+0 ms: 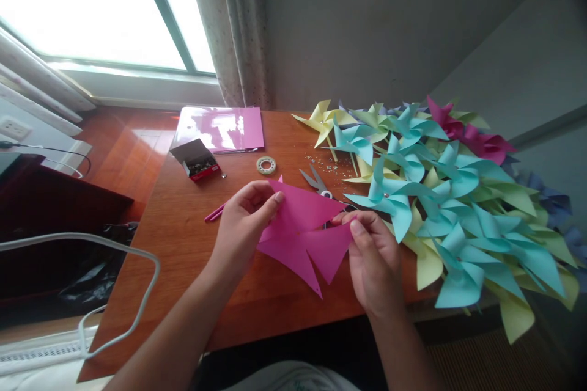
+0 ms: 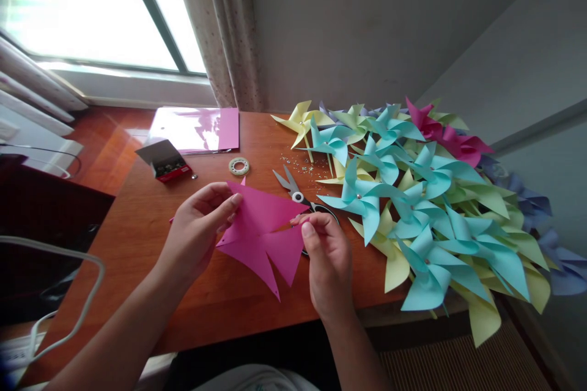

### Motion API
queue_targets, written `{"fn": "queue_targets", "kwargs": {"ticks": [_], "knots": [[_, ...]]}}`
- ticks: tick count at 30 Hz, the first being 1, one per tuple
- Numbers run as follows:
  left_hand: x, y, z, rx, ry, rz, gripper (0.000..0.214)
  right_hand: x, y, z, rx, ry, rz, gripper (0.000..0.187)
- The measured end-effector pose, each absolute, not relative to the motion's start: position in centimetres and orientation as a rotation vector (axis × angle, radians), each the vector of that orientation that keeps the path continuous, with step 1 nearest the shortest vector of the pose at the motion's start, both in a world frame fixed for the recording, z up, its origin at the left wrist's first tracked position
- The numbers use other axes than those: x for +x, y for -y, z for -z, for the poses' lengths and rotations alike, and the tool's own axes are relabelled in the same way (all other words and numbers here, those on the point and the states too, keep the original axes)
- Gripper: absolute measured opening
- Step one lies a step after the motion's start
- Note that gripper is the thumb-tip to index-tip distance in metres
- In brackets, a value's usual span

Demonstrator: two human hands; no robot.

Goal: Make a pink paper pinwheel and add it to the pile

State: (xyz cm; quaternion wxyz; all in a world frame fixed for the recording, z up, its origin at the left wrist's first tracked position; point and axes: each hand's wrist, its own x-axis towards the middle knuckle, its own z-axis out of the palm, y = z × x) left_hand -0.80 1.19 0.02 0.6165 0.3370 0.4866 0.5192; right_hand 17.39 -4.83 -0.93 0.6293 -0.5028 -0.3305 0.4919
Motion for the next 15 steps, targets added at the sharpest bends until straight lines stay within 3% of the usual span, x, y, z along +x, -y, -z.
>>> {"fn": "queue_targets", "kwargs": {"ticks": [9, 15], "knots": [[-1.1, -1.2, -0.2, 0.845, -1.156, -1.265, 0.012, 18.5, 5.4, 1.7, -1.38, 0.936, -1.258, 0.02], [-0.8, -1.0, 0.0, 1.13, -1.258, -1.242, 0.01, 20.2, 5.3, 1.5, -1.619, 1.203, -1.028, 0.023]]}}
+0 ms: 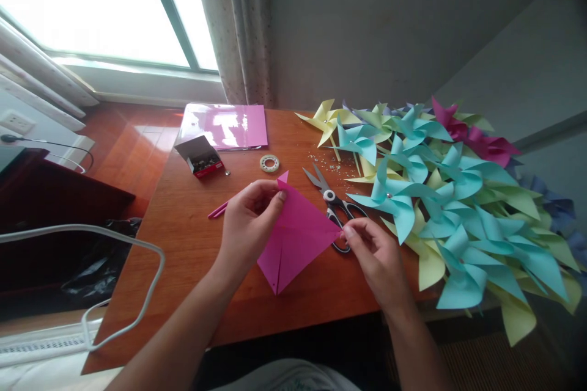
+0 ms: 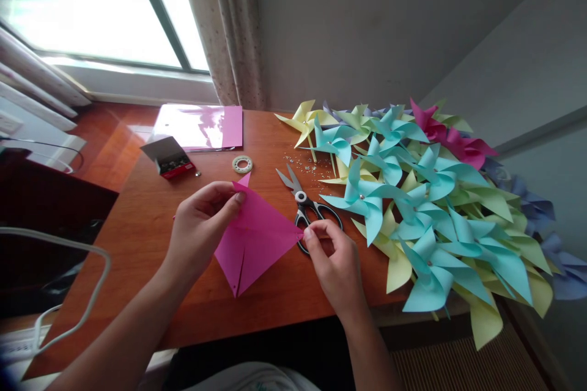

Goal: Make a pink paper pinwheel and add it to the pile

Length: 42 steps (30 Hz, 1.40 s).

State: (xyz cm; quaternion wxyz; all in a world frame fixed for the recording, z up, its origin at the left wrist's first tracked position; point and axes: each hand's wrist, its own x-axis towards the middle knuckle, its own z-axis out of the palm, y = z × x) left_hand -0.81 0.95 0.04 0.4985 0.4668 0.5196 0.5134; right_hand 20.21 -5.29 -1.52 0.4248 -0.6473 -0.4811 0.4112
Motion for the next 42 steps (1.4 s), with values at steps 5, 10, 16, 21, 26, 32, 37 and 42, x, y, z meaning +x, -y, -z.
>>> {"fn": "queue_targets", "kwargs": {"ticks": [5, 10, 16, 21, 26, 32, 37, 42], "knots": [[-0.6, -0.7, 0.8, 1.372, -1.274, -1.181, 0.01, 20.3, 4.0, 0.4, -1.578, 1.353, -0.681, 0.011], [-0.3, -0.5, 1.0, 1.503, -1.249, -1.147, 0.009, 17.9, 1.6, -1.7, -1.373, 1.624, -0.61, 0.007], [-0.1, -0.4, 0.6, 1.536, -1.216, -1.09, 0.012, 15.7, -1.0, -2.2, -1.206, 1.786, -0.637, 0.009], [-0.2, -0.3, 0.3, 1.536, -1.21, -1.066, 0.013, 15.8, -1.0, -1.7, -1.153, 1.823, -0.586, 0.008], [-0.3, -0.2, 0.3, 1.488, -1.208, -1.059, 0.013, 16.2, 0.0, -1.0, -1.171, 1.81, -0.479, 0.012], [-0.4, -0.4, 0.5, 1.336, -1.142, -1.035, 0.018, 16.4, 0.9, -0.1, -1.165, 1.778, -0.482, 0.021], [-0.3, -0.4, 0.3, 1.28, -1.118, -1.02, 0.021, 16.3, 1.2, 0.0, -1.173, 1.728, -0.567, 0.025], [-0.4, -0.3, 0.4, 1.293, -1.114, -1.016, 0.022, 16.3, 1.2, -0.5, -1.189, 1.585, -0.716, 0.019]]}}
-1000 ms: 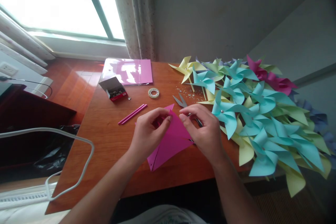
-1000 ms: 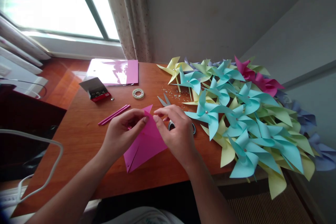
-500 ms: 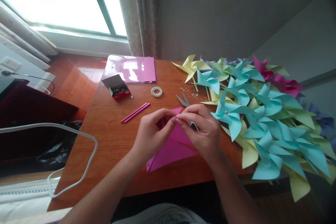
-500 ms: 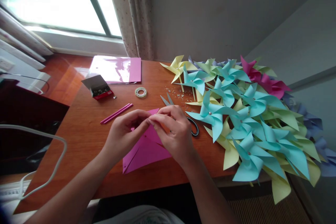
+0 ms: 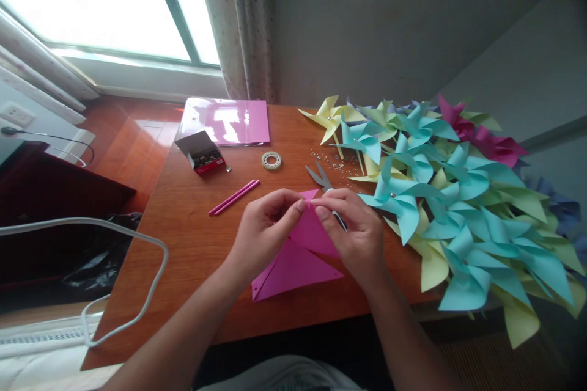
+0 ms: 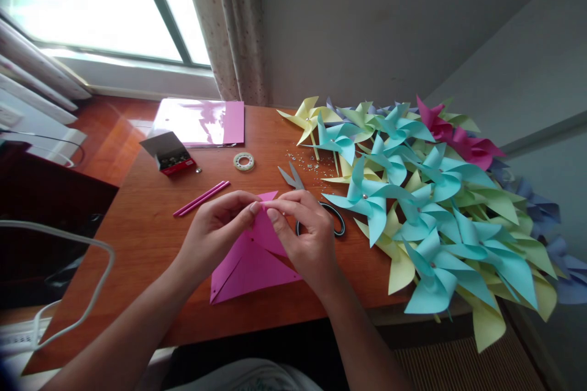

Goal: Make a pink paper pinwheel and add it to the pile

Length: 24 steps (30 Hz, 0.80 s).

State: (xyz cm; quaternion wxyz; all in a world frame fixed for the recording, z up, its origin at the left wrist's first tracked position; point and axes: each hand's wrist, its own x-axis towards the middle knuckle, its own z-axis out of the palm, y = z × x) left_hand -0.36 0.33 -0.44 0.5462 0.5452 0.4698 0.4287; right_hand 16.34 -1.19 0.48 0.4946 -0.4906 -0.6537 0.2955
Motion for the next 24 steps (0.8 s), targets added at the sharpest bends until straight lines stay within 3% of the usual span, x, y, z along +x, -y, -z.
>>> {"fn": "queue_targets", "kwargs": {"ticks": [8, 24], "knots": [[-0.35, -0.21, 0.46, 1.358, -1.116, -0.993, 0.023, 16.44, 0.51, -0.56, -1.276, 1.421, -1.069, 0.011], [-0.3, -0.26, 0.23, 1.337, -1.118, -1.064, 0.016, 16.33, 0.51, -0.02, -1.271, 1.459, -0.955, 0.005]]}}
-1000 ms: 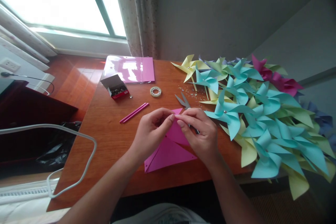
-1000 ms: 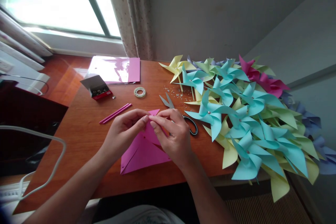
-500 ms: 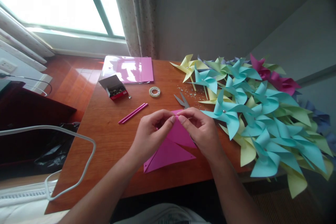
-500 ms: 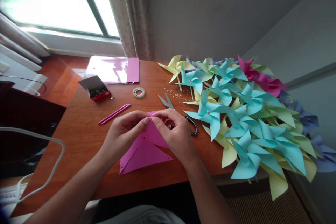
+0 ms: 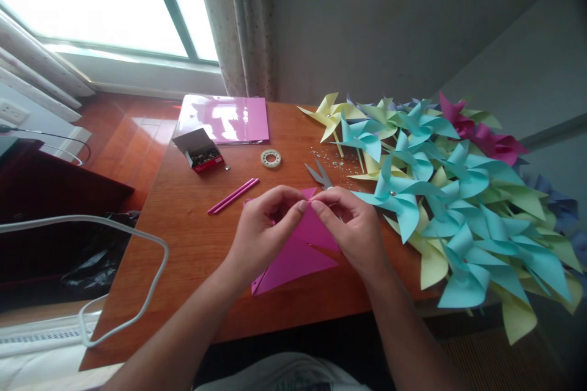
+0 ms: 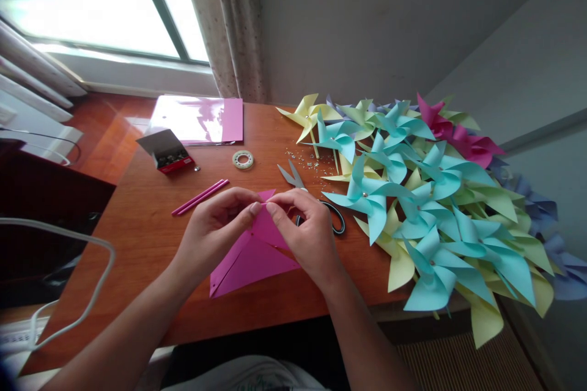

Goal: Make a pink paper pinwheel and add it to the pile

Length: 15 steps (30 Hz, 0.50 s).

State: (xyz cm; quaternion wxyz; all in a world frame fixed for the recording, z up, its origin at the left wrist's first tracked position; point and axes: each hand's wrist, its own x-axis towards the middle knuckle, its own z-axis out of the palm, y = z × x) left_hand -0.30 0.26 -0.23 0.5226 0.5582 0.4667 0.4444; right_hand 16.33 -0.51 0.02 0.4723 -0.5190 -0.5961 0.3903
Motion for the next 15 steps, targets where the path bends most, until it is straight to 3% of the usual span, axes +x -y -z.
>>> {"fn": "queue_targets", "kwargs": {"ticks": [15], "knots": [[-0.29, -0.3, 0.46, 1.367, -1.131, -1.069, 0.013, 16.31, 0.56, -0.14, -1.26, 1.5, -0.942, 0.006]]}}
